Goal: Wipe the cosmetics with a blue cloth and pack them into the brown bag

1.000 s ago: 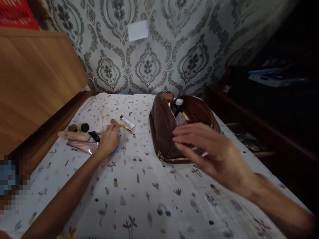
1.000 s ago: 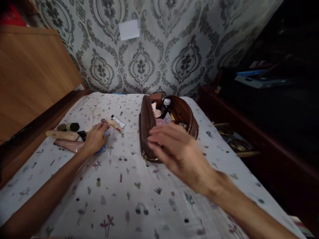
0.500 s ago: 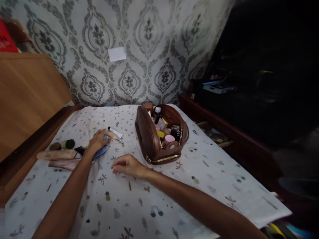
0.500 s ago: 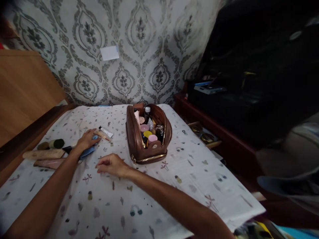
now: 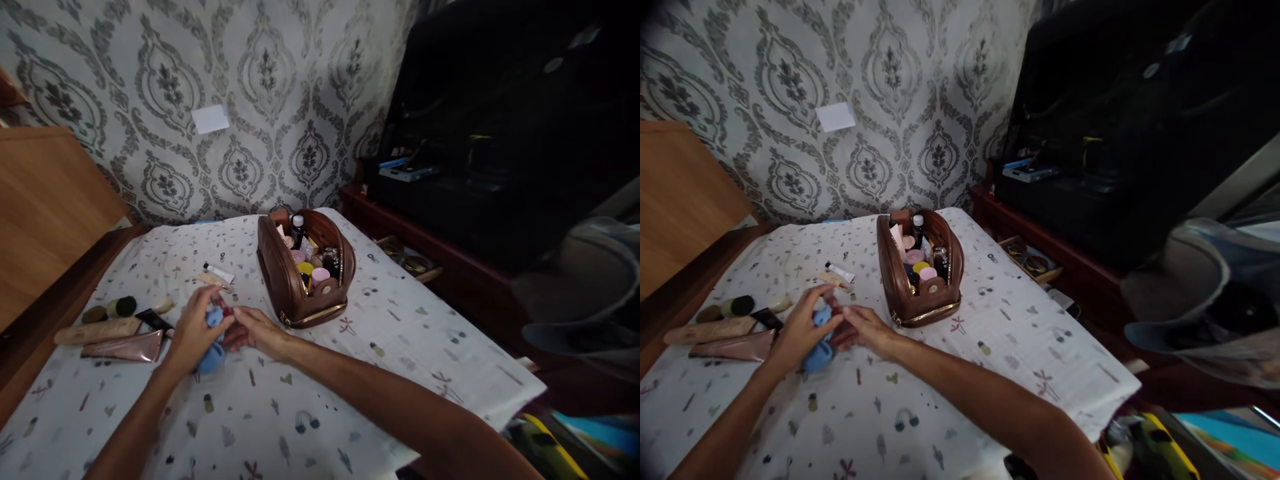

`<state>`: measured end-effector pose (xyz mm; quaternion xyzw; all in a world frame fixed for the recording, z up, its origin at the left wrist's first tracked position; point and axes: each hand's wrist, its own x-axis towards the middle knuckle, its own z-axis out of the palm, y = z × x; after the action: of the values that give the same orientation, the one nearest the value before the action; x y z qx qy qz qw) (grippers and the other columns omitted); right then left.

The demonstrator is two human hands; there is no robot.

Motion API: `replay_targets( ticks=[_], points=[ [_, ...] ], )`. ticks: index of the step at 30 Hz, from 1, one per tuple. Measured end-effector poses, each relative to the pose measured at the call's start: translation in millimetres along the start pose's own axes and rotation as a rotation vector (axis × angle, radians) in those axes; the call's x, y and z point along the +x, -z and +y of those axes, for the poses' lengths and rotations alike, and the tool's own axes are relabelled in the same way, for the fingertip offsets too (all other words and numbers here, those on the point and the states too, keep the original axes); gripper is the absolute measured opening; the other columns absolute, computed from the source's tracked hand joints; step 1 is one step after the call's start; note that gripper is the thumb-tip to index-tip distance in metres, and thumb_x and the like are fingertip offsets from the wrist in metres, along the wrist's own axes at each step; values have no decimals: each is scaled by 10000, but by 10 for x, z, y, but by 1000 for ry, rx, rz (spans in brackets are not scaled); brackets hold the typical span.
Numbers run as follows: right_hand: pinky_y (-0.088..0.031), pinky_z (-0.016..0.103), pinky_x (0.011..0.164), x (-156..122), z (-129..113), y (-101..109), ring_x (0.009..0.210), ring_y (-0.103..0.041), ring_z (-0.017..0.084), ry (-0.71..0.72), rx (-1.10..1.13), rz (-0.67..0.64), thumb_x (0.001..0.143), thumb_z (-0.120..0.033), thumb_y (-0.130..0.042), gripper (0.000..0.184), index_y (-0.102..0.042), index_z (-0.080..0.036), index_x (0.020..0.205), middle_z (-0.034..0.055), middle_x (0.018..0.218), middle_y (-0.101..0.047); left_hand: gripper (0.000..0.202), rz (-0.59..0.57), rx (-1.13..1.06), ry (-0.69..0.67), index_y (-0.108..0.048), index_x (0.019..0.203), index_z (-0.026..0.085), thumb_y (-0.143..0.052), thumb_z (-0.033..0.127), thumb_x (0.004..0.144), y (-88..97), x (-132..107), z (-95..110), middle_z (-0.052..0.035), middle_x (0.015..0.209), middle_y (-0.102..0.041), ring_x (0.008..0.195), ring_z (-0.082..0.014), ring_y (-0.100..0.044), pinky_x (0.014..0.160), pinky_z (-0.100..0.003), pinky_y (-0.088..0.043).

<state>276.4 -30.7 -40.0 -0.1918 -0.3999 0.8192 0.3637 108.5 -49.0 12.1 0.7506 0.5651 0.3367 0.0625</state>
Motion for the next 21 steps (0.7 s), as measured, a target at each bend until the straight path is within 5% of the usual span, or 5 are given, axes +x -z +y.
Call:
replay_targets(
  ticks=[7, 12, 16, 18, 21],
  points=[
    [-500, 211, 546, -165, -23, -5, 568, -609, 94, -30, 36, 15, 577, -571, -906, 568, -644, -126, 815, -36, 639, -618, 560, -160, -217, -2, -549, 1354, 247, -686, 418, 838, -53, -267, 197, -99, 1462, -553, 1358, -299, -514, 1115, -440, -428],
    [-569, 248, 635, -339, -86, -18, 700, -701, 133, -48, 58, 74, 635, -507, -904, 528, -633, -155, 921, 5, 812, -702, 369, 43, -436, 160, -622, 1161, 195, -470, 471, 969, -25, -229, 123, -98, 1157, -711, 1120, -250, -658, 969, -375, -509],
    [-553, 212, 601, -395, -138, -43, 771, -755, 180, -51, 17, 83, 656, -480, -903, 490, -623, -152, 888, 28, 872, -713, 329, 198, -351, 307, -599, 1083, 196, -452, 466, 967, -61, -233, -27, -81, 999, -694, 947, -233, -666, 871, -374, -527],
    [-550, 202, 599, -396, -143, -47, 758, -755, 171, -54, -9, 65, 671, -462, -898, 469, -630, -145, 889, 33, 859, -718, 313, 150, -251, 240, -584, 1091, 194, -450, 450, 969, -58, -249, -94, -97, 1059, -671, 1013, -244, -641, 926, -399, -508],
    [-558, 206, 613, -393, -137, -41, 733, -749, 159, -56, -35, 58, 684, -432, -897, 461, -641, -149, 943, 31, 818, -730, 338, -114, -116, 40, -574, 1153, 196, -498, 458, 952, 9, -282, -144, -122, 1181, -627, 1132, -270, -589, 1013, -434, -470]
  ],
)
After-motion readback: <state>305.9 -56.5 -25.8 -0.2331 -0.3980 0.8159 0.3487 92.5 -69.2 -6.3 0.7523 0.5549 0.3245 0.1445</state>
